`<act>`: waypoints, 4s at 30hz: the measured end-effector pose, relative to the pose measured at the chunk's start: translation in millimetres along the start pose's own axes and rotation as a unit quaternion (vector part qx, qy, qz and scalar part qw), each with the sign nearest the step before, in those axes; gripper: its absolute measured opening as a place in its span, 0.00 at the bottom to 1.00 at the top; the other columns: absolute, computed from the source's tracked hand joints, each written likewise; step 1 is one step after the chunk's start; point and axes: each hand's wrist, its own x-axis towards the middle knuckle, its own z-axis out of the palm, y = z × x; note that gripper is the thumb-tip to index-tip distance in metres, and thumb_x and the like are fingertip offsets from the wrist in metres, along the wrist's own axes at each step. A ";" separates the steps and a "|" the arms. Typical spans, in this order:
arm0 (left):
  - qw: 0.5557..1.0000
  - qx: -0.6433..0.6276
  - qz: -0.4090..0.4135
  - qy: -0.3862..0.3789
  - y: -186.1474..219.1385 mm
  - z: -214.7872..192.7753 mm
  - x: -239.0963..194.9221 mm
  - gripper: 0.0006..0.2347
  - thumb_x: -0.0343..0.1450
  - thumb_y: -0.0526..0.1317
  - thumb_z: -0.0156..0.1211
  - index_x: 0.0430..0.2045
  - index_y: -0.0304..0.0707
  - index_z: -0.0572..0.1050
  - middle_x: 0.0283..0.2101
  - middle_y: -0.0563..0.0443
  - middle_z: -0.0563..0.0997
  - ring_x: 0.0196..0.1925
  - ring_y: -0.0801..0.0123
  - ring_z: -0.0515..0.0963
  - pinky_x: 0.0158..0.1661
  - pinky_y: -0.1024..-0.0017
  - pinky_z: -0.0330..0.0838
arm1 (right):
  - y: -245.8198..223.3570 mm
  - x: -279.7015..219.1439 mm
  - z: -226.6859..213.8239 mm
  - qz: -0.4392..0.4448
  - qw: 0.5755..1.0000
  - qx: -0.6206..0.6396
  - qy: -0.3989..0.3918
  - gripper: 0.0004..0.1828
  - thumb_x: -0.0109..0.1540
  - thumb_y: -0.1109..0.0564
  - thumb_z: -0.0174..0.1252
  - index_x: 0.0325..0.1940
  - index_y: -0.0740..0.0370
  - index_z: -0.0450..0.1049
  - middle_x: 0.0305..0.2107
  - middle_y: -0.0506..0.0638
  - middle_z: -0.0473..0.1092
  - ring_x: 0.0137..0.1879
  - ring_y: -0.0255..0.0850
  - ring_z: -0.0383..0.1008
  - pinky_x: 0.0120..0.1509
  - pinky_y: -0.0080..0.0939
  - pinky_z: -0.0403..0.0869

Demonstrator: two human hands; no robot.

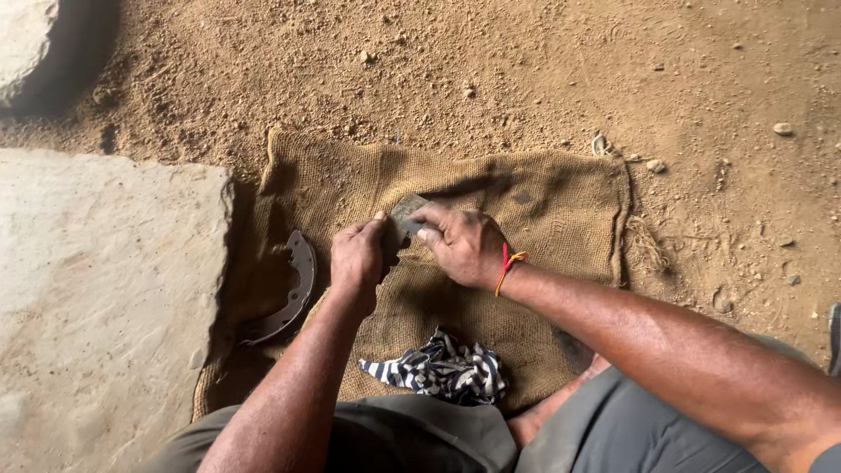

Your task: The person sits on the ground and uses a small metal file to scrape and clean a curved metal part placed on a burlap sack. After filing, the person wipes the part with a striped cloth and continues to clean it by hand.

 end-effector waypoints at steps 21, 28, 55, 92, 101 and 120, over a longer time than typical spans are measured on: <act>0.999 0.019 0.042 -0.024 -3.4 -0.7 14.0 0.16 0.77 0.46 0.49 0.45 0.31 0.77 0.31 0.46 0.85 0.26 0.75 0.80 0.28 0.75 0.75 | -12.0 22.6 -58.7 0.164 0.986 -0.010 -0.030 0.12 0.69 0.51 0.55 0.52 0.56 0.78 0.18 0.45 0.72 0.17 0.34 0.63 0.17 0.38 0.62; 0.998 0.057 0.018 -0.014 0.1 -1.8 11.6 0.16 0.79 0.46 0.43 0.43 0.31 0.76 0.34 0.43 0.84 0.27 0.71 0.78 0.28 0.70 0.74 | -31.1 11.3 -130.9 0.201 0.972 0.117 -0.038 0.12 0.68 0.59 0.55 0.54 0.59 0.77 0.23 0.43 0.74 0.26 0.27 0.72 0.27 0.29 0.71; 0.996 0.014 -0.018 -0.082 -14.0 -5.8 16.7 0.15 0.77 0.45 0.48 0.51 0.33 0.72 0.37 0.46 0.82 0.32 0.68 0.80 0.32 0.68 0.77 | 121.8 -37.5 -63.4 0.327 0.871 -0.273 -0.245 0.15 0.62 0.49 0.59 0.46 0.61 0.78 0.37 0.55 0.77 0.43 0.47 0.77 0.54 0.53 0.76; 0.857 0.501 0.090 -0.079 -6.0 0.3 0.5 0.14 0.69 0.44 0.65 0.47 0.45 0.74 0.44 0.45 0.83 0.43 0.60 0.84 0.46 0.60 0.80 | 140.5 -61.6 -138.3 0.345 0.759 -0.409 -0.371 0.14 0.62 0.55 0.57 0.49 0.58 0.81 0.43 0.59 0.79 0.44 0.47 0.78 0.50 0.48 0.74; 0.862 0.493 0.100 -0.069 -5.9 -1.4 4.0 0.12 0.67 0.43 0.65 0.43 0.46 0.77 0.41 0.47 0.84 0.41 0.61 0.84 0.43 0.61 0.80 | 42.3 -27.4 -182.3 0.456 0.883 0.061 0.097 0.19 0.61 0.57 0.64 0.57 0.54 0.80 0.40 0.54 0.78 0.33 0.37 0.68 0.35 0.39 0.66; 0.881 0.472 0.040 -0.027 3.8 -9.7 1.4 0.16 0.66 0.51 0.68 0.37 0.39 0.78 0.38 0.42 0.85 0.42 0.57 0.84 0.48 0.57 0.77 | -4.6 -1.0 41.4 0.202 0.977 -0.032 0.059 0.08 0.63 0.50 0.59 0.39 0.56 0.76 0.25 0.52 0.77 0.33 0.47 0.80 0.38 0.50 0.76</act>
